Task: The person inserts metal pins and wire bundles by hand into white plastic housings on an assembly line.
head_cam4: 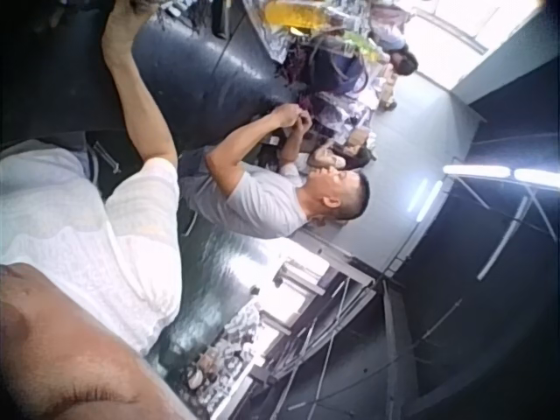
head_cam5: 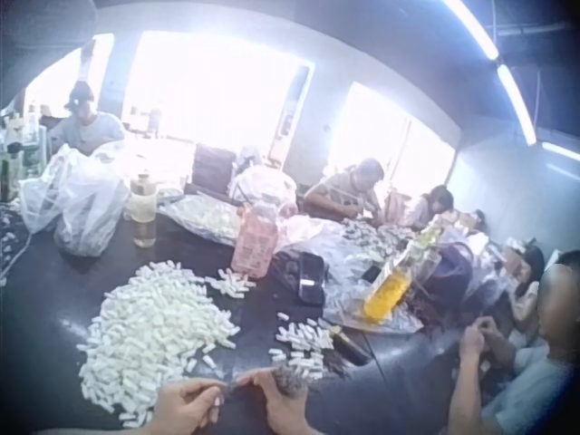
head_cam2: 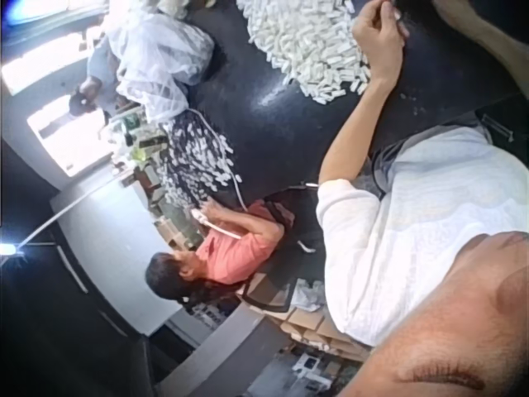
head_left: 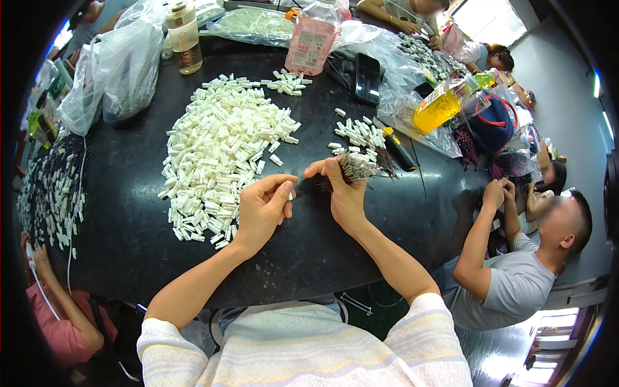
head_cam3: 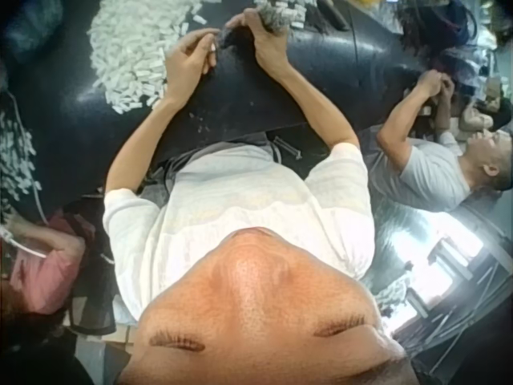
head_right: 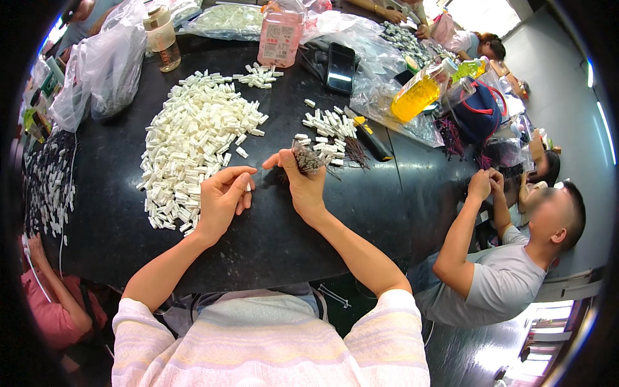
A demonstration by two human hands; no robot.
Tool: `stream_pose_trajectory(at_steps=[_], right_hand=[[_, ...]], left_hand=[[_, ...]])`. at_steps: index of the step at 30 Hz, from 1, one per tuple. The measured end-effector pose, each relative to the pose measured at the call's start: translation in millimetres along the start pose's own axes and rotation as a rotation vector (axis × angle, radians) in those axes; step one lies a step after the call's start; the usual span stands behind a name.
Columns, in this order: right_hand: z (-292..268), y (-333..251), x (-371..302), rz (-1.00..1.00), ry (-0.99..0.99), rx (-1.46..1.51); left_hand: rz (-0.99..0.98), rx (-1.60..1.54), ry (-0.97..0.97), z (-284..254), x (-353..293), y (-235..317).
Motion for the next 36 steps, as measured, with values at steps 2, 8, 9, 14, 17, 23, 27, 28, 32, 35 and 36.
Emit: stream_pose_trajectory(at_steps=[2, 8, 9, 14, 17, 23, 27, 28, 32, 35, 36], right_hand=[[0.9, 2.7, -2.0, -0.001, 0.010, -0.037], [-3.8, 17.2, -5.4, 0.065, -0.010, -0.140], [-4.9, 16.9, -6.0, 0.055, -0.006, -0.151], [8.6, -32.2, -11.7, -0.241, -0.197, -0.646], [11.6, -53.1, -17.0, -0.346, -0.575, -1.575], [-96.9, -70.9, 1.9, 0.078, -0.810, -2.499], [-131.9, -44.9, -5.3, 0.458, -0.828, -2.896], [-143.8, -30.4, -14.1, 0.511, -0.943, -2.955], [-123.8, -18.0, -25.6, 0.408, -1.108, -2.989], [-129.4, -24.7, -20.1, 0.535, -1.124, -3.032], [-134.4, -22.1, -21.8, 0.542, -1.114, -3.032]], left_hand=[[0.021, 0.029, -0.022, 1.9, 0.0, 0.7], [0.019, 0.032, -0.020, 4.2, -0.9, -2.2], [0.020, 0.029, -0.022, 5.0, -1.1, -3.1], [0.125, 0.227, -0.079, 12.0, -3.5, 0.9], [0.212, 0.274, -0.087, 11.2, -4.9, 0.5], [0.741, 0.676, -0.099, 23.9, -9.3, 46.5], [0.738, 0.671, -0.106, 25.2, -12.7, 48.9], [0.764, 0.657, -0.119, 29.1, -16.5, 51.0], [0.855, 0.742, -0.213, 41.8, -32.9, 49.8], [0.836, 0.755, -0.216, 44.3, -36.5, 48.8], [0.835, 0.745, -0.210, 46.4, -36.9, 50.4]])
Point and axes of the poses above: each hand's wrist, its own x-axis towards the middle knuckle, its own z-axis out of the palm, y = z × x, the point moved 10 cm from there along x, towards the middle knuckle, and after that the axes turned 5 degrees about -y, right-handed, at the moved point
